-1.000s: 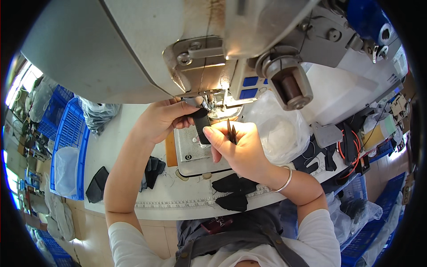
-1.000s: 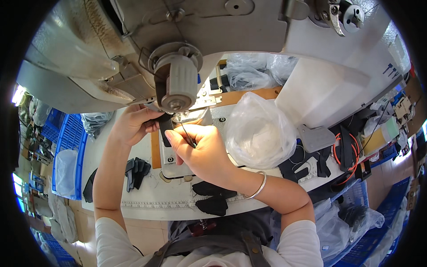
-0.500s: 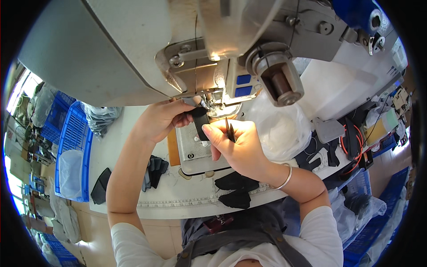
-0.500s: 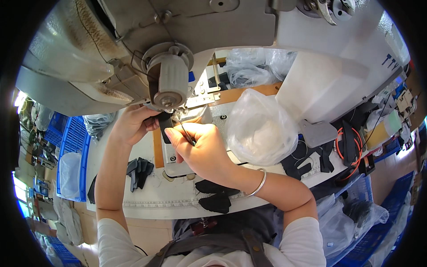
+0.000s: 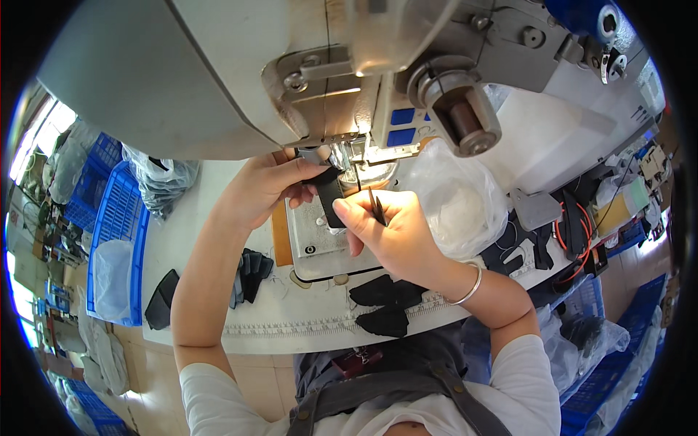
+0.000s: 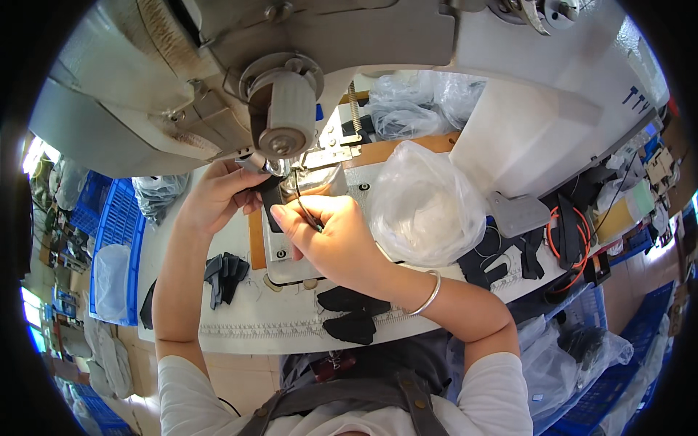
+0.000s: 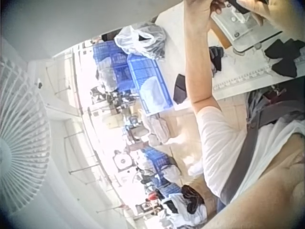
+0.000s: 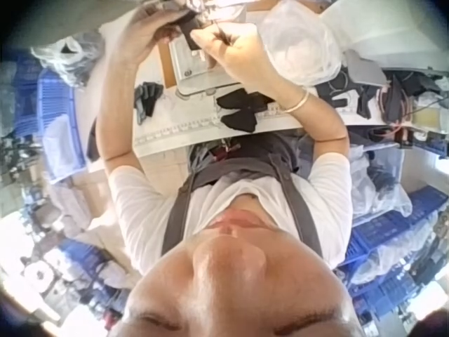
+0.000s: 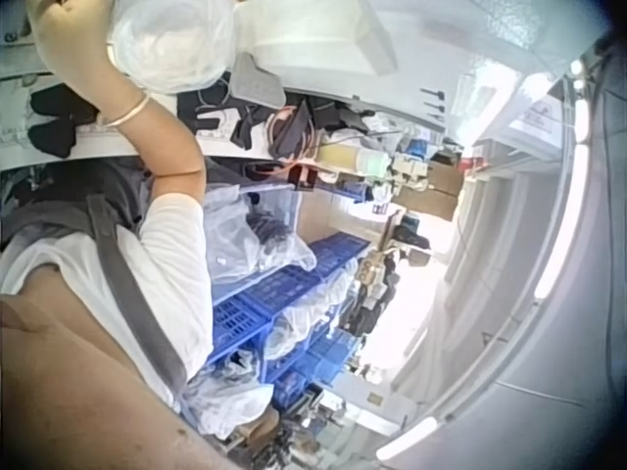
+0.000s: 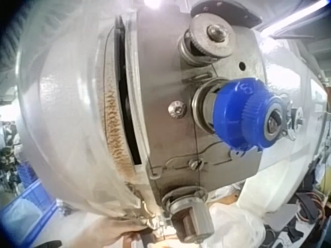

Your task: Sewing small black fabric components using an industrial sewing machine.

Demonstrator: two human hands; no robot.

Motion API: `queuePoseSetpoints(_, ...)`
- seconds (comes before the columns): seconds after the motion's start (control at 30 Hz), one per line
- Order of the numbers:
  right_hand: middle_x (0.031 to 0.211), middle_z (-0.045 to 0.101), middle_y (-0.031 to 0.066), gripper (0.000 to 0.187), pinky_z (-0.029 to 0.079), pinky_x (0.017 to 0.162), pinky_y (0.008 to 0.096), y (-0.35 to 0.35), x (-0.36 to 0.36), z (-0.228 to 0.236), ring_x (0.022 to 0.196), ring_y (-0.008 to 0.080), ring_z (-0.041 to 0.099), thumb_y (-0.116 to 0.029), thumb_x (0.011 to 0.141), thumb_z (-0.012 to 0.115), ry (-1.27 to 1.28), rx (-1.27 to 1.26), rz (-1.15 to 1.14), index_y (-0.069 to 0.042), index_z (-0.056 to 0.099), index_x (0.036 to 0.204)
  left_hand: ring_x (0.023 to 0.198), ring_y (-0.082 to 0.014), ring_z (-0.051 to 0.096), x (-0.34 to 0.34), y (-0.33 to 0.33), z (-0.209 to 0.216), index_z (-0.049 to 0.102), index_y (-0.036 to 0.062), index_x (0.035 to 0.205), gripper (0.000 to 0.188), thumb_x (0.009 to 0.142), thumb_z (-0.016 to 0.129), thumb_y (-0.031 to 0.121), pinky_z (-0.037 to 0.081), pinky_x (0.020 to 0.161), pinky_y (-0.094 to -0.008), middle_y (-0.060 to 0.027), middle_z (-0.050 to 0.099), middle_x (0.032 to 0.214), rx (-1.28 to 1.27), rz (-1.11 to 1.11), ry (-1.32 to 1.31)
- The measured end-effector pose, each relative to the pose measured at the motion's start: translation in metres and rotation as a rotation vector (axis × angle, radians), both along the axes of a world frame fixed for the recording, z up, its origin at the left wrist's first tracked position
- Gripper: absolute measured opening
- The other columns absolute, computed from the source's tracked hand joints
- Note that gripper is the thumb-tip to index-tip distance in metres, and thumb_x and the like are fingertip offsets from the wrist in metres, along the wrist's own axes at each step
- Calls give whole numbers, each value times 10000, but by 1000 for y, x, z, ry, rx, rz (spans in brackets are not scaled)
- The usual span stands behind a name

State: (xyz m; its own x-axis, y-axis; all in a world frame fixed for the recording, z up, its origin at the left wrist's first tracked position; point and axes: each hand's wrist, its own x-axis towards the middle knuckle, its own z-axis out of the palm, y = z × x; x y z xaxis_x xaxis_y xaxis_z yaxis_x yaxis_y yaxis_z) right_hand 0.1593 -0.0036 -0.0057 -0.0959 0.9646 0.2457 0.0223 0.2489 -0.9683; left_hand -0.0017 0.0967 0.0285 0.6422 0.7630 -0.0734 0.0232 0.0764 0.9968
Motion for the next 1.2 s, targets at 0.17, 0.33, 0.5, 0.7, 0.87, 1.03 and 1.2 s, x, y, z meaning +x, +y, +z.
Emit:
queuePoseSetpoints(0.17, 519, 510, -4, 225, 359, 451, 194, -21, 14, 2, 498, 30, 456, -152, 843, 520, -72, -33, 25, 13, 600, 713, 486, -49, 467, -61, 4, -8, 586, 8, 792, 213, 800, 603, 221, 341, 429, -154, -10, 540, 599, 96, 76, 204)
queuePoseSetpoints(0.33, 531, 532, 9, 196, 361, 448, 186, -54, 53, -20, 494, 46, 488, -124, 838, 514, -234, -97, 33, 27, 631, 793, 483, -39, 446, -161, -14, -49, 598, 41, 746, 230, 792, 608, 266, 329, 437, -170, 19, 526, 571, 110, 204, 634)
queuePoseSetpoints(0.5, 561, 559, 32, 172, 371, 452, 194, -66, 73, -48, 492, 55, 495, -100, 830, 532, -233, -183, -92, 37, 633, 802, 509, -129, 487, -193, -27, -110, 575, -18, 729, 388, 708, 678, 355, 377, 480, -261, -45, 521, 554, 348, 404, 1074)
queuePoseSetpoints(0.7, 606, 529, 67, 92, 383, 476, 227, -78, 89, -69, 512, 137, 500, -11, 710, 625, -653, 94, -216, 0, 606, 800, 557, -183, 504, -155, -53, -93, 545, 13, 817, 363, 763, 615, 365, 386, 519, -326, -84, 543, 624, 612, 885, 1243)
queuePoseSetpoints(0.87, 836, 551, 62, 272, 440, 543, 260, -84, 90, -82, 609, 160, 548, -11, 637, 688, -820, 135, -142, -21, 599, 894, 587, -105, 506, -63, -78, -96, 571, -19, 767, 59, 767, 591, 36, 418, 540, -234, -55, 570, 695, 662, 309, 439)
queuePoseSetpoints(1.03, 809, 524, 64, 286, 450, 571, 295, -85, 82, -80, 633, 193, 562, -75, 636, 704, -961, 71, -118, -34, 578, 890, 728, -187, 529, 4, -92, -113, 552, 31, 933, 299, 694, 681, 157, 421, 605, -275, -66, 521, 800, 843, -170, 466)
queuePoseSetpoints(1.2, 708, 512, 85, 215, 405, 545, 283, -88, 85, -81, 560, 204, 504, -87, 653, 684, -780, -17, -169, -24, 537, 797, 793, -230, 542, 13, -89, -120, 564, 37, 905, 322, 651, 709, 171, 431, 665, -306, -70, 531, 845, 706, -240, 515)
